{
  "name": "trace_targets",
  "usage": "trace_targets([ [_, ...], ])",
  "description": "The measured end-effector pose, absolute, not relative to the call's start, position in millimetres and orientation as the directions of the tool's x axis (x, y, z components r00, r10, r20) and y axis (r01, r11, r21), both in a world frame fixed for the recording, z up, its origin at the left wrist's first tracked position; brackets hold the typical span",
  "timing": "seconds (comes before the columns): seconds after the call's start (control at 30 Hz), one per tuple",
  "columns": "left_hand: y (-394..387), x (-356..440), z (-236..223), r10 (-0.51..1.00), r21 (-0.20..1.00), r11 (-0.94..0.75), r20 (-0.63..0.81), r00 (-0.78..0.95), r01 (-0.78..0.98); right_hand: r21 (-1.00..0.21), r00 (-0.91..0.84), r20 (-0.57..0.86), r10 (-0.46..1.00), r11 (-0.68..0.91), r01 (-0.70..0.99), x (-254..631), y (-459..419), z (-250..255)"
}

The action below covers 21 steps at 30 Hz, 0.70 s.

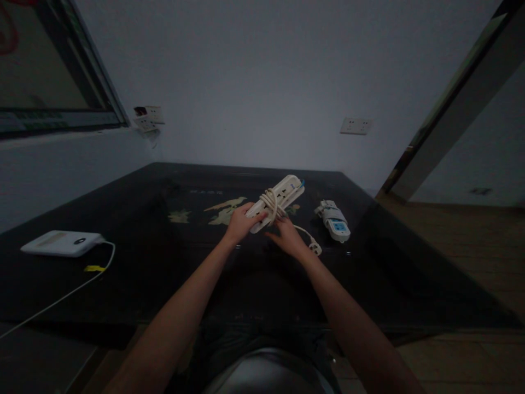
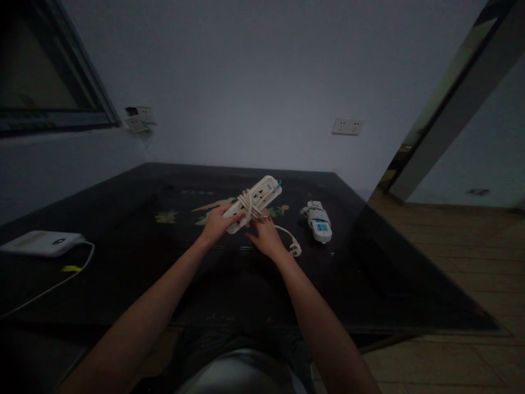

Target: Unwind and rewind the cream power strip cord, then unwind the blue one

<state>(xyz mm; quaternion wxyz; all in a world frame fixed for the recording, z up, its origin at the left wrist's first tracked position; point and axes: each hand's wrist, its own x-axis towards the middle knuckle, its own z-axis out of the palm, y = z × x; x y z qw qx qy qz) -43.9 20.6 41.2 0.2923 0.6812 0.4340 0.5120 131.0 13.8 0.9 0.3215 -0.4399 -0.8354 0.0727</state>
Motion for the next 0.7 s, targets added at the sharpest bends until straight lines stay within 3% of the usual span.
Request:
trace_targets([
  [0.17, 29, -48, 31, 0.922, 0.837, -0.338, 0.387, -0.028, 0.431, -0.715, -0.427, 0.363, 0.828, 0.541, 0.442, 111, 2, 4],
  [0.27, 35, -54, 25, 0.925, 0.809, -0.273, 0.369, -0.089, 0.521, -0.796, -0.337, 0.371, 0.865, 0.483, 0.364, 114, 1, 13],
  [0.37, 38, -57, 21, 0.935, 0.784, -0.241, 0.347, -0.081, 0.572, -0.805, -0.145, 0.446, 0.883, 0.466, 0.367, 127, 2, 26],
  [0.5, 38, -56, 18, 0.937, 0.740, -0.309, 0.344, 0.059, 0.598, -0.787, 0.177, 0.568, 0.804, 0.466, 0.405, 147, 2, 41],
  [0.7, 26, -50, 26, 0.877, 0.735, -0.462, 0.295, 0.380, 0.497, -0.750, 0.375, 0.640, 0.671, 0.439, 0.494, 179, 8, 51],
])
